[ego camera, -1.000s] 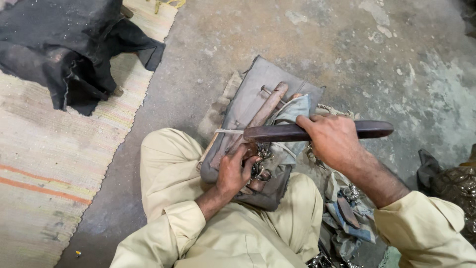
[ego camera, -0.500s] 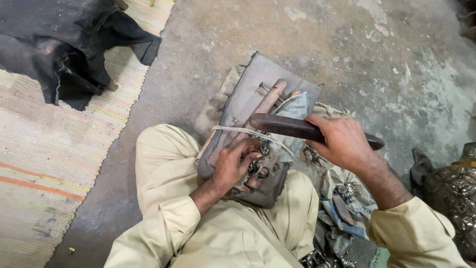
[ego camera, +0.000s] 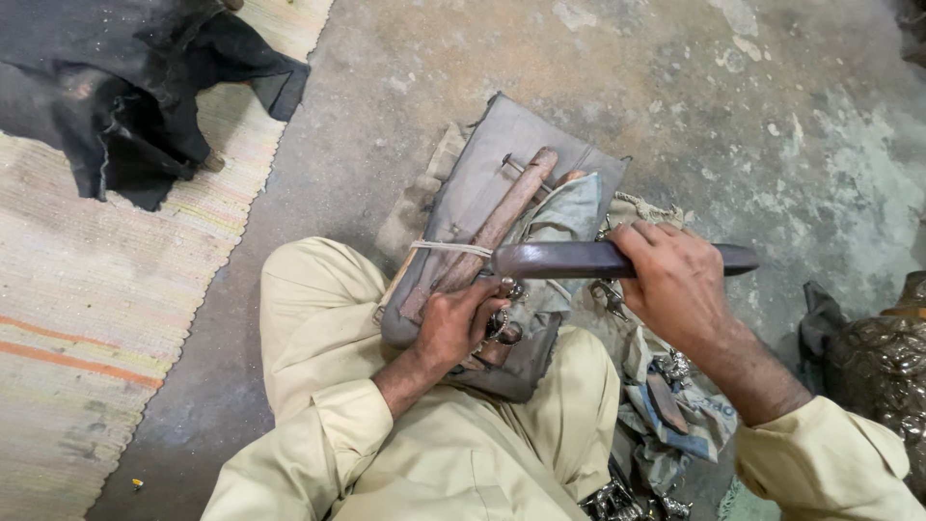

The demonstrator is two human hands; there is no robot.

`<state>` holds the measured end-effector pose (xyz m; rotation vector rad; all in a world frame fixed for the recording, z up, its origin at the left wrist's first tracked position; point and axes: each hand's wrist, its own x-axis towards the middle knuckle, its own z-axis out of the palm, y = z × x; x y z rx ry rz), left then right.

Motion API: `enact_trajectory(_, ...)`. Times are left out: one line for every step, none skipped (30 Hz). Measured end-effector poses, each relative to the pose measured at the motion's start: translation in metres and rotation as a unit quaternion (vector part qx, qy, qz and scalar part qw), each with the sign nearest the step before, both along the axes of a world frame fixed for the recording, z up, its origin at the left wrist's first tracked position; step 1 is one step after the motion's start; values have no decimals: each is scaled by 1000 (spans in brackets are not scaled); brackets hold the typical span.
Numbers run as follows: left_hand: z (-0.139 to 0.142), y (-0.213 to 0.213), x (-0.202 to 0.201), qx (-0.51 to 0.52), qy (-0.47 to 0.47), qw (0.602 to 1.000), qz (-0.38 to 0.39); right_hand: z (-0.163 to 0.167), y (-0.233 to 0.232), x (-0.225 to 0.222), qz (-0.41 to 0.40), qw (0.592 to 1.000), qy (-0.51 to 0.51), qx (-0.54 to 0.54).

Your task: The person sits on the floor and uses a hammer to repeatedly strike small metal decorative pieces placed on a wooden block. The person adjusts the pieces between strikes and continues hammering throughout the clip.

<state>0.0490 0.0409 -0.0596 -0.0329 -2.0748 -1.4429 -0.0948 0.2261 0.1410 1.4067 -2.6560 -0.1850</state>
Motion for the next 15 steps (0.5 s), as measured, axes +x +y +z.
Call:
enact_trajectory(1,0,-1,-4,-11,1000,7,3,-2,0,-10,1000,-22,-18)
enact_trajectory(2,1,-1,-7,-25,1000,15,4,-4,2,-11,1000,-14,17)
enact_trajectory(3,0,-1,-13,-39,999,21,4,-7,4,-15,999,-5,48)
enact_trajectory(4,-1,0,-3,-28,999,17,5,-9,5,-23,997,7,75)
enact_trajectory(5,-1,0,9,-14,1000,12,7,-9,5,-37,999,-29,23)
enact_trajectory(5,-2,0,23,-1,1000,10,9,-10,5,-48,996,-65,-26)
enact_trajectory(6,-2,-1,20,-4,1000,12,10,-10,5,-55,991,-103,-73)
enact_trajectory(6,-2,0,17,-9,1000,16,10,-10,5,-47,995,-76,-35)
enact_trajectory(6,-2,-1,13,-15,1000,23,11,-11,4,-37,998,-50,0)
enact_trajectory(6,-2,0,11,-19,999,23,10,-11,4,-29,999,-24,33)
enact_trajectory(5,-2,0,6,-20,1000,20,9,-11,3,-17,999,-15,31)
enact_trajectory(5,-2,0,0,-19,1000,14,7,-12,3,-8,1000,-5,28)
enact_trajectory(4,-2,-1,6,-17,1000,11,5,-12,3,-1,1000,7,29)
enact_trajectory(3,-1,-1,13,-16,1000,11,5,-11,1,-49,998,-41,-8)
enact_trajectory(3,-1,-1,23,-17,999,15,4,-10,1,-94,990,-92,-43)
